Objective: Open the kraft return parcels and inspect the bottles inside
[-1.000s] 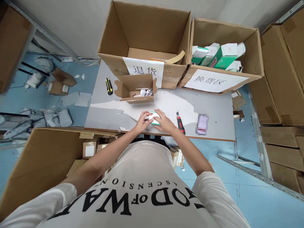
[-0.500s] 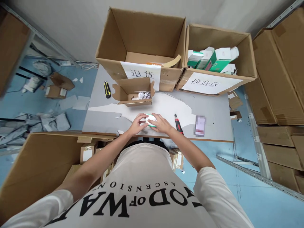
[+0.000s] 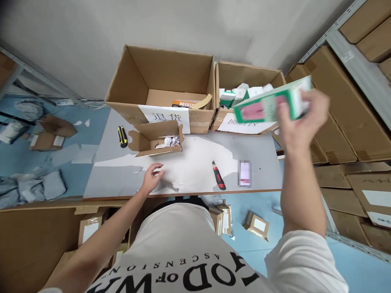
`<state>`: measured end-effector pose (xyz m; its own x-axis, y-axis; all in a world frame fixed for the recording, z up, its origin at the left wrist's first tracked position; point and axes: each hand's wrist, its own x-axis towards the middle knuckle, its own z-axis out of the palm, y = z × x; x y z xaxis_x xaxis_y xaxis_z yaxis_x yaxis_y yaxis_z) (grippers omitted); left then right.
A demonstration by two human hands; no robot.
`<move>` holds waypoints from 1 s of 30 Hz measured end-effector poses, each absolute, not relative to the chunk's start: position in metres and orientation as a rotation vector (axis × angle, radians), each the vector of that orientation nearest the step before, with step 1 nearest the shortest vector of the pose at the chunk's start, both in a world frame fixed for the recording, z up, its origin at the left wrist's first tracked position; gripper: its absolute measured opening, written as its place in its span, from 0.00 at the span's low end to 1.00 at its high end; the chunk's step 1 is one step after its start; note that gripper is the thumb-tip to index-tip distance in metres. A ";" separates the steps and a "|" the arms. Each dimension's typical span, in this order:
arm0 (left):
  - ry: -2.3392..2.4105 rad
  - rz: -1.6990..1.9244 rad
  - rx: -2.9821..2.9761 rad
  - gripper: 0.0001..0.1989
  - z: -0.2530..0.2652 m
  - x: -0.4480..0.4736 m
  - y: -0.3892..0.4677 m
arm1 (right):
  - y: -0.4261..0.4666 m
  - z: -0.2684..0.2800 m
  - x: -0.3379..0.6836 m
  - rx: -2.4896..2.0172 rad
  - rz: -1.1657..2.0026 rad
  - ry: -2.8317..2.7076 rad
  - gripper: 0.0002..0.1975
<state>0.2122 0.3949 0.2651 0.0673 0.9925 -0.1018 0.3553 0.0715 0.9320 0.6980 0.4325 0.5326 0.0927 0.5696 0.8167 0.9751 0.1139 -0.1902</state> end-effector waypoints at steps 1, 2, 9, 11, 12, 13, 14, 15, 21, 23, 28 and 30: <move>1.458 0.877 1.430 0.19 0.264 0.212 0.392 | 0.445 0.549 0.728 -1.555 -0.741 -1.527 0.26; 1.475 0.866 1.429 0.19 0.263 0.212 0.390 | 0.460 0.559 0.756 -1.599 -0.798 -1.475 0.26; 1.569 0.773 1.504 0.20 0.266 0.207 0.370 | 0.569 0.501 0.852 -1.789 -0.569 -1.067 0.17; 1.594 0.741 1.528 0.20 0.267 0.205 0.363 | 0.582 0.460 0.853 -1.687 -0.524 -0.958 0.16; 1.608 0.727 1.539 0.20 0.268 0.204 0.359 | 0.584 0.440 0.851 -1.643 -0.509 -0.879 0.16; 1.620 0.715 1.551 0.19 0.268 0.203 0.356 | 0.583 0.422 0.848 -1.612 -0.495 -0.802 0.17; 1.627 0.703 1.563 0.19 0.267 0.202 0.352 | 0.580 0.406 0.845 -1.592 -0.491 -0.728 0.19; 1.631 0.691 1.575 0.18 0.267 0.201 0.348 | 0.576 0.392 0.842 -1.587 -0.483 -0.673 0.21; 1.607 0.640 1.639 0.18 0.260 0.197 0.341 | 0.555 0.375 0.834 -1.814 -0.334 -0.655 0.26; 1.592 0.643 1.670 0.19 0.258 0.197 0.345 | 0.554 0.384 0.832 -1.940 -0.280 -0.621 0.28; 1.540 0.688 1.752 0.20 0.263 0.198 0.360 | 0.547 0.401 0.828 -2.117 -0.164 -0.549 0.33; 1.534 0.732 1.774 0.20 0.266 0.194 0.365 | 0.539 0.404 0.830 -2.078 -0.163 -0.571 0.32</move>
<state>0.1936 0.3654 0.2659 0.1506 0.9885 -0.0133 0.6116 -0.0826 0.7869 0.8296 0.5387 0.4037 0.8825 0.3328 0.3322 0.4579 -0.4476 -0.7681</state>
